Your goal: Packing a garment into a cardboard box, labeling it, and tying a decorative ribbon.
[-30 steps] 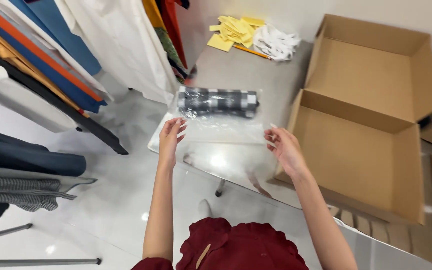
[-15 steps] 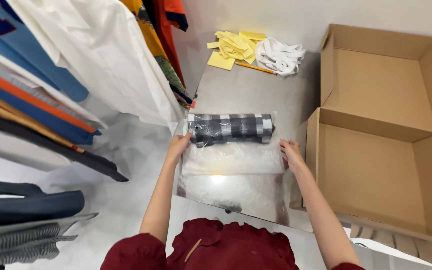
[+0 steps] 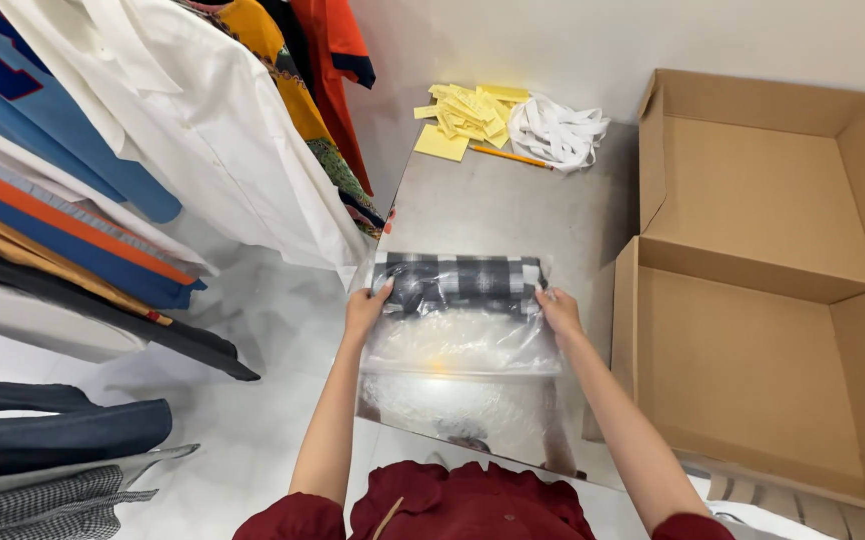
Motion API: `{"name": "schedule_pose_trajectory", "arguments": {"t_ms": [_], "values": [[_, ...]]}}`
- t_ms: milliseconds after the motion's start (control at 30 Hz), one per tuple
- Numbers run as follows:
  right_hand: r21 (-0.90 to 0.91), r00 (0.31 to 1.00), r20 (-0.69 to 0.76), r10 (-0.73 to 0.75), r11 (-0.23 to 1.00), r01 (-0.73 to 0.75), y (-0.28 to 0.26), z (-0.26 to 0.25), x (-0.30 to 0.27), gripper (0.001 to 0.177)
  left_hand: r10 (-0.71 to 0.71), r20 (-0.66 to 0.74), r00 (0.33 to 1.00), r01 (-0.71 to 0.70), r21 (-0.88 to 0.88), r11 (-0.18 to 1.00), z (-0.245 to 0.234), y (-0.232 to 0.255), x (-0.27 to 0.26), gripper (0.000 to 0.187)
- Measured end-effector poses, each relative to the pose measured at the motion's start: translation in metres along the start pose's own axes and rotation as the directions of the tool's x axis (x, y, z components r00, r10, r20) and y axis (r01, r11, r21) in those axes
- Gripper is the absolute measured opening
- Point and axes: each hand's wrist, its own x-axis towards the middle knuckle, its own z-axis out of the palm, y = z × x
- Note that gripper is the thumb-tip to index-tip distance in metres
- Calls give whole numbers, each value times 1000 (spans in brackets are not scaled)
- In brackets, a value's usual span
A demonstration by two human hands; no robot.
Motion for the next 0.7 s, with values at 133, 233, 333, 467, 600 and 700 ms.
{"name": "schedule_pose_trajectory", "arguments": {"t_ms": [133,233,333,467,600,700], "values": [[73,985,137,103,991,-114,-76,-21,-73,61,14,-55,998,-16,-42,999,-2,-19,1,55],[308,977,210,32,946,-97,-147,-49,-142,71,23,-157,987,-8,99,995,-6,-4,-41,60],[441,927,370,-58,889,-120,-168,-83,-139,43,-144,-126,982,132,-95,987,-2,33,-99,63],[615,900,417,-130,769,-174,-155,-138,-104,26,-148,201,968,226,-455,861,13,116,-195,73],[658,914,378,-146,737,-155,-120,-223,-76,25,-1,281,960,180,-612,770,64,148,-221,69],[657,922,358,-150,741,-135,-69,-299,-43,28,149,244,958,41,-632,774,128,115,-182,45]]}}
